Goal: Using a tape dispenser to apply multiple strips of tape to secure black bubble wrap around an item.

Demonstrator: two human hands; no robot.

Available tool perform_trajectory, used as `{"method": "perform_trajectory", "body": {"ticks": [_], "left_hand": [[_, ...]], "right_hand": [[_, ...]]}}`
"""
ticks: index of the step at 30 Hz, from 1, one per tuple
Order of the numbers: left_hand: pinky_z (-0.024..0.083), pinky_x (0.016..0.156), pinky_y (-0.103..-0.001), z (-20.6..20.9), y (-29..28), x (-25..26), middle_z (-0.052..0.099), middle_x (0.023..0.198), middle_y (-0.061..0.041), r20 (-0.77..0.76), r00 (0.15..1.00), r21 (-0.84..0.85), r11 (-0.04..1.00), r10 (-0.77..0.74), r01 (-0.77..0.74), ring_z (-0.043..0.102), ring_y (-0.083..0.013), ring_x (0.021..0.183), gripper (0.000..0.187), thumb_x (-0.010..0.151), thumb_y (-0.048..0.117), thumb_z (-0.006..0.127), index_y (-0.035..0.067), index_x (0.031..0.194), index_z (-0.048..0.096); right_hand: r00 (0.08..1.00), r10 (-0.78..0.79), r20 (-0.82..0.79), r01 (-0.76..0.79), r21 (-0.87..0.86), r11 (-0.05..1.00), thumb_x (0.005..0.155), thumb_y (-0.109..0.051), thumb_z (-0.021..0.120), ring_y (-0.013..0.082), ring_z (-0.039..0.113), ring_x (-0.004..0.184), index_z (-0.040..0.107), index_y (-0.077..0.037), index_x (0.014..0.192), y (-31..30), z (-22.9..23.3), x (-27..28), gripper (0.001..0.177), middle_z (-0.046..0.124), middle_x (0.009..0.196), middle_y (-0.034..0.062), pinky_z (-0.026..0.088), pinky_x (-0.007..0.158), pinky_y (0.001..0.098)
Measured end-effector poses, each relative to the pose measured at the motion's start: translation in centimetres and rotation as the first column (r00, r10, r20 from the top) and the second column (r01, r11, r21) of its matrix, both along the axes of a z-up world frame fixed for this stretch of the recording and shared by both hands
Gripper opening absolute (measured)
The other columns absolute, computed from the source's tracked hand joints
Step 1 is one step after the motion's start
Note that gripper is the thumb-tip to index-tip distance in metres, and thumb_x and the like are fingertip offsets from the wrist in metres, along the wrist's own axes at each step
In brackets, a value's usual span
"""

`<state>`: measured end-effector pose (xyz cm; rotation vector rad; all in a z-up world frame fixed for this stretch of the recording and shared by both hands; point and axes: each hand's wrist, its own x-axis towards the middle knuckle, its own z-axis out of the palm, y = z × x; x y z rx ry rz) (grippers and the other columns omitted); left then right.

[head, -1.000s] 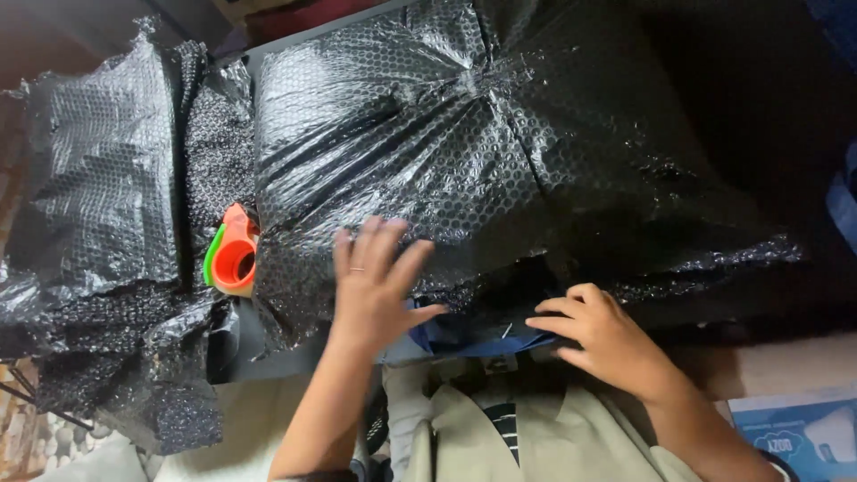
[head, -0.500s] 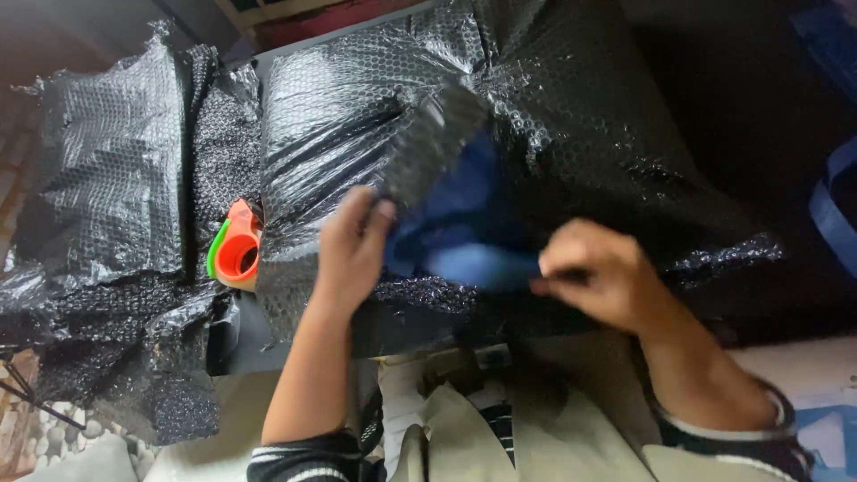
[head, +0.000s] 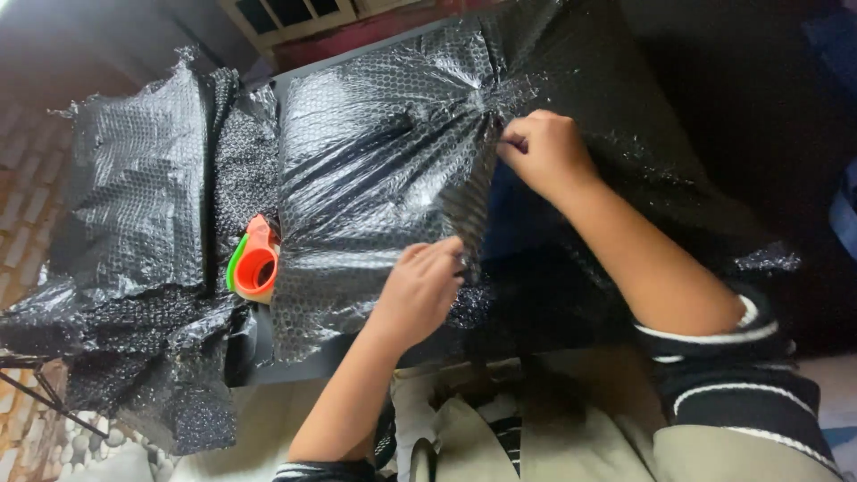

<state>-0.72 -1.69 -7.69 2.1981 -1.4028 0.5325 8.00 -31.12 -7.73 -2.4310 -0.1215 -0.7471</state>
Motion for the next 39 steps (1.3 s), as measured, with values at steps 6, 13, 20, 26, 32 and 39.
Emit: {"method": "perform_trajectory", "body": {"ticks": [6, 13, 20, 26, 32, 39], "left_hand": [[0.044, 0.100, -0.041, -0.4, -1.0, -0.4, 0.057, 0.152, -0.004, 0.056, 0.998, 0.149, 0.988, 0.027, -0.035, 0.057, -0.0206, 0.133, 0.058, 0.080, 0.029, 0.083, 0.016, 0.132, 0.059], [0.041, 0.098, -0.042, -2.2, -1.6, -0.1, 0.052, 0.157, 0.002, 0.031, 0.996, 0.172, 0.981, 0.081, -0.085, 0.058, -0.0244, 0.131, 0.071, 0.089, 0.026, 0.079, 0.020, 0.152, 0.048], [0.040, 0.091, -0.047, -2.1, -2.5, -0.9, 0.056, 0.146, -0.011, 0.070, 0.991, 0.042, 0.992, 0.112, -0.115, 0.060, -0.0306, 0.120, 0.018, 0.090, 0.005, 0.068, 0.020, 0.098, 0.073], [0.037, 0.090, -0.049, -1.4, -3.3, -1.7, 0.054, 0.144, -0.016, 0.123, 0.983, 0.051, 0.989, 0.134, -0.142, 0.057, -0.0339, 0.116, 0.024, 0.091, 0.036, 0.076, 0.020, 0.106, 0.067], [0.036, 0.091, -0.044, -2.3, -4.4, -1.7, 0.059, 0.134, -0.006, 0.202, 0.949, 0.043, 0.966, 0.241, -0.255, 0.055, -0.0262, 0.112, 0.053, 0.096, 0.041, 0.070, 0.042, 0.146, 0.054], [0.036, 0.090, -0.043, -2.5, -4.9, -2.3, 0.063, 0.136, -0.002, 0.199, 0.966, -0.168, 0.977, 0.165, -0.132, 0.056, -0.0285, 0.123, 0.038, 0.100, 0.026, 0.059, 0.045, 0.133, 0.065]], "right_hand": [[0.976, 0.188, 0.108, -0.186, -0.031, 0.982, 0.074, -0.051, 0.090, 0.0356, 0.062, 0.092, 0.067, -0.010, 0.110, -2.5, 5.3, -14.2, 0.060, 0.061, 0.092, 0.0101, 0.050, 0.085, 0.0487], [0.954, -0.075, -0.289, -0.021, -0.316, 0.949, 0.071, -0.044, 0.081, 0.0282, 0.059, 0.108, 0.061, -0.021, 0.126, -1.7, -5.2, -18.7, 0.063, 0.064, 0.117, 0.0016, 0.045, 0.091, 0.0444], [0.964, -0.184, 0.192, 0.118, 0.310, 0.943, 0.110, 0.003, 0.081, 0.0216, 0.063, 0.098, 0.068, -0.001, 0.114, -7.7, 0.5, -20.3, 0.014, 0.069, 0.109, 0.0126, 0.049, 0.092, 0.0324], [0.990, 0.085, 0.110, -0.116, 0.322, 0.940, 0.097, -0.006, 0.078, 0.0161, 0.068, 0.084, 0.069, -0.004, 0.097, -3.9, 7.6, -22.5, 0.009, 0.072, 0.096, 0.0104, 0.052, 0.079, 0.0243], [0.797, 0.586, -0.142, -0.582, 0.077, 0.810, 0.082, -0.007, 0.074, 0.0266, 0.073, 0.074, 0.073, -0.009, 0.094, 1.3, 0.1, -18.5, 0.012, 0.076, 0.084, 0.0091, 0.058, 0.070, 0.0392], [0.806, 0.204, -0.556, -0.363, -0.193, 0.912, 0.097, -0.021, 0.061, 0.0308, 0.075, 0.084, 0.075, -0.013, 0.103, 2.4, -4.5, -15.6, 0.017, 0.076, 0.086, 0.0100, 0.062, 0.078, 0.0425]]}}
